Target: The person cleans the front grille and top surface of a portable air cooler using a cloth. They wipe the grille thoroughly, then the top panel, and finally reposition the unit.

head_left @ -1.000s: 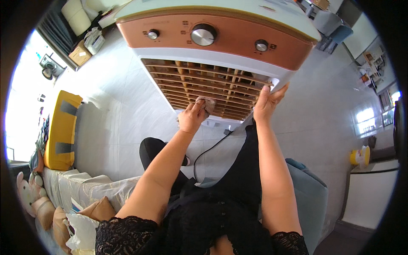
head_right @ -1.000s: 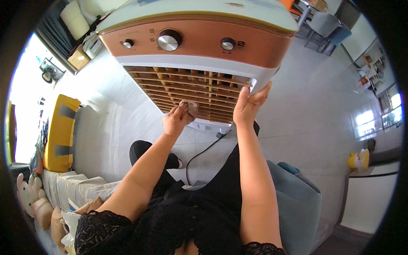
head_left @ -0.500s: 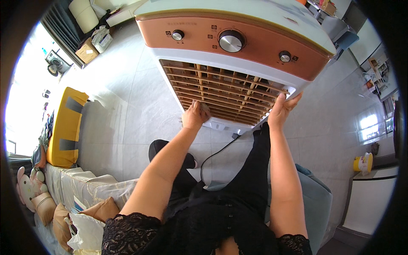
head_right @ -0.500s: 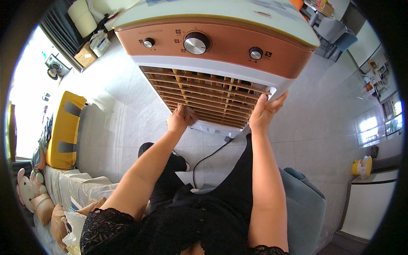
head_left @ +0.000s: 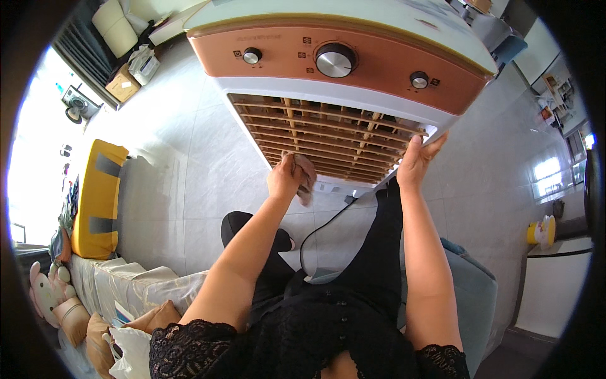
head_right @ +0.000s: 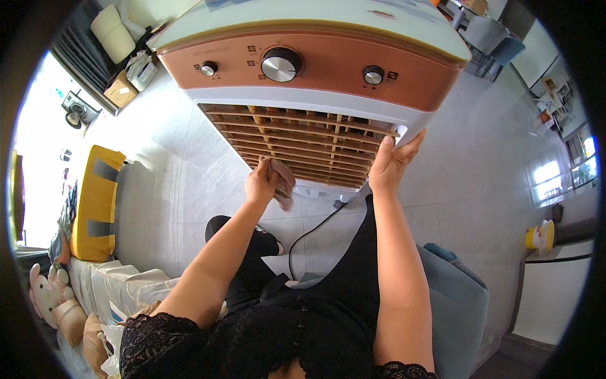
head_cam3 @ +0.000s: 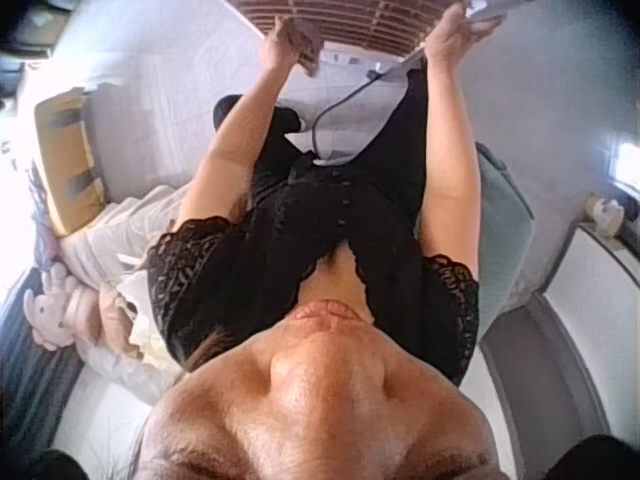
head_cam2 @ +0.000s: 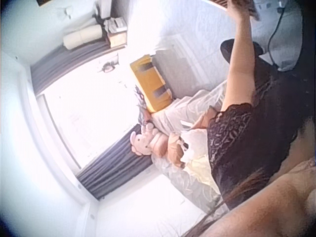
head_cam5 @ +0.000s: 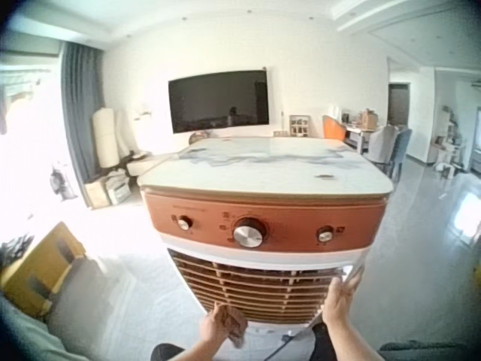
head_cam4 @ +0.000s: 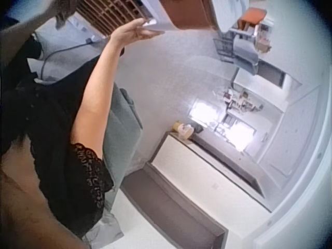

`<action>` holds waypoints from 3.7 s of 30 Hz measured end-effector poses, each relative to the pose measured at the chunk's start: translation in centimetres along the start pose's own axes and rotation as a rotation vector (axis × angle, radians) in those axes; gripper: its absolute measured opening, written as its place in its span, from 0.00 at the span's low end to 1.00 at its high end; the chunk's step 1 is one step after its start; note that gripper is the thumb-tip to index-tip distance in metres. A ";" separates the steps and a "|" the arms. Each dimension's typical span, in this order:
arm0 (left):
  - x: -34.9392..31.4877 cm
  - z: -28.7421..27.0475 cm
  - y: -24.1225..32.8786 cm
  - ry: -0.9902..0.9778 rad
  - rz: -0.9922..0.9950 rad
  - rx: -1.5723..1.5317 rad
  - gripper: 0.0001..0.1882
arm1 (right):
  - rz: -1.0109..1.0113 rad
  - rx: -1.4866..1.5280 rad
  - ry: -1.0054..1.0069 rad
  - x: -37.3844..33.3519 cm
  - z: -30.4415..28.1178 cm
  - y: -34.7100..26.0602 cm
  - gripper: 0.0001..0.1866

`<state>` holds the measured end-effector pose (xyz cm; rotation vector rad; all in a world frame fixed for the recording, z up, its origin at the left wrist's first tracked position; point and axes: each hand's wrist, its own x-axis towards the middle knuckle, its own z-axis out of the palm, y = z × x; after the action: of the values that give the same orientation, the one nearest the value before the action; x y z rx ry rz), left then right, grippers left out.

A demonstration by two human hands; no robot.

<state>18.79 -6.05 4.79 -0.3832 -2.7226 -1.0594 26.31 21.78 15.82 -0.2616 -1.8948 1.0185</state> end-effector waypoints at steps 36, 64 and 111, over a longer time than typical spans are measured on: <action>-0.9 4.3 8.9 -0.304 -0.032 0.147 0.11 | 0.012 -0.071 -0.034 0.2 -0.7 -0.2 0.44; -3.8 12.8 16.7 -0.344 0.115 0.047 0.10 | 0.048 -0.030 -0.024 -0.1 0.0 -0.2 0.45; -2.7 4.5 -0.7 -0.002 -0.108 -0.012 0.12 | 0.030 0.064 -0.030 -0.2 0.2 0.6 0.44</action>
<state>20.77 -3.90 0.39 -0.2412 -2.7680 -1.1026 26.14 21.96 15.28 -0.2391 -1.8865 1.1072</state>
